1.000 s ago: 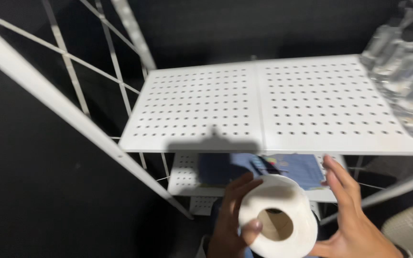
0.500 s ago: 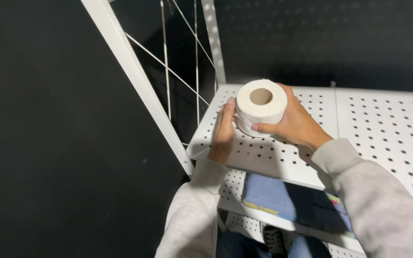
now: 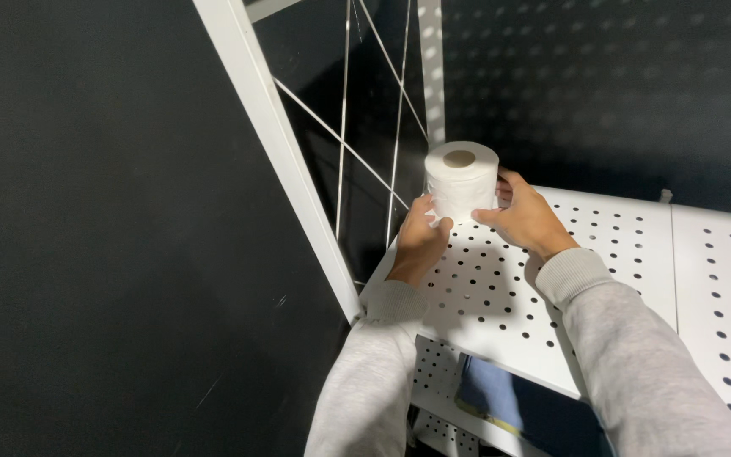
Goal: The person organizes items on a white perforated shelf by taking rolls of paper towels, bottles of liquid, and a box from a basket and placing them on the shelf. The person arranges the items neatly in rows.
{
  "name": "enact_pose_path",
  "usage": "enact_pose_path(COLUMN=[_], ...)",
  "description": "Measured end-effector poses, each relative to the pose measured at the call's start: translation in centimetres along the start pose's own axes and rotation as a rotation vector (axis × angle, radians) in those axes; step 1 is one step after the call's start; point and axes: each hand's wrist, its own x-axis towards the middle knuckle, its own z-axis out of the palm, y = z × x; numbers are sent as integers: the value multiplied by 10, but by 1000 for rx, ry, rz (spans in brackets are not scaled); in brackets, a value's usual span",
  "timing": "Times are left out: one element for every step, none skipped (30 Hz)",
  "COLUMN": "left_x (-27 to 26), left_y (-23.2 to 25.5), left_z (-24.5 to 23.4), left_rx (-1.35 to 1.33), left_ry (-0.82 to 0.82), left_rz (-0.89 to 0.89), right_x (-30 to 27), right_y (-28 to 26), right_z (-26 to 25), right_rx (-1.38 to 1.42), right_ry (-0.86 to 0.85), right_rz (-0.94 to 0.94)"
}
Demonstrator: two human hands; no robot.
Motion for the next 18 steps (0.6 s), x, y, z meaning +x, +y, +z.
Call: enact_pose_path(left_x=[8,13,18,33,47,57,51,47,44,38,32,30,25,17,9,9,9,10], left_y=[-5,-12,-19,-28,-36,-46,-41,-34,-27,-23,-19,-13,-2,9,20,19,19,19], left_z=[9,20,31,42,52,65,60,53,47,41,34,25,18,12,6,7,8,8], left_rx=[-1,10,21,19,162,308,304,252,200,203,132,60,62,75,88,86,95,105], left_ry=[2,113,225,224,560,898,895,857,819,818,505,201,204,154,103,101,95,88], left_rz=[-2,96,193,194,467,738,732,729,726,722,430,151,154,118,82,82,78,74], right_x=[10,18,25,26,27,26,27,30,32,28,23,22,20,17,13,15,16,18], right_y=[7,16,25,25,26,28,32,35,37,35,33,28,24,23,22,24,25,27], right_z=[4,8,11,13,15,18,19,20,20,19,18,17,17,16,16,15,15,15], right_rx=[-1,-40,-79,-81,-49,-21,-28,-47,-66,-66,-42,-17,-14,-1,13,11,9,8], right_ry=[-2,48,97,99,135,166,165,150,135,131,125,124,124,126,128,129,121,113], right_rz=[-1,-17,-33,-32,-38,-40,-35,-56,-78,-75,-85,-101,-104,-85,-65,-64,-52,-39])
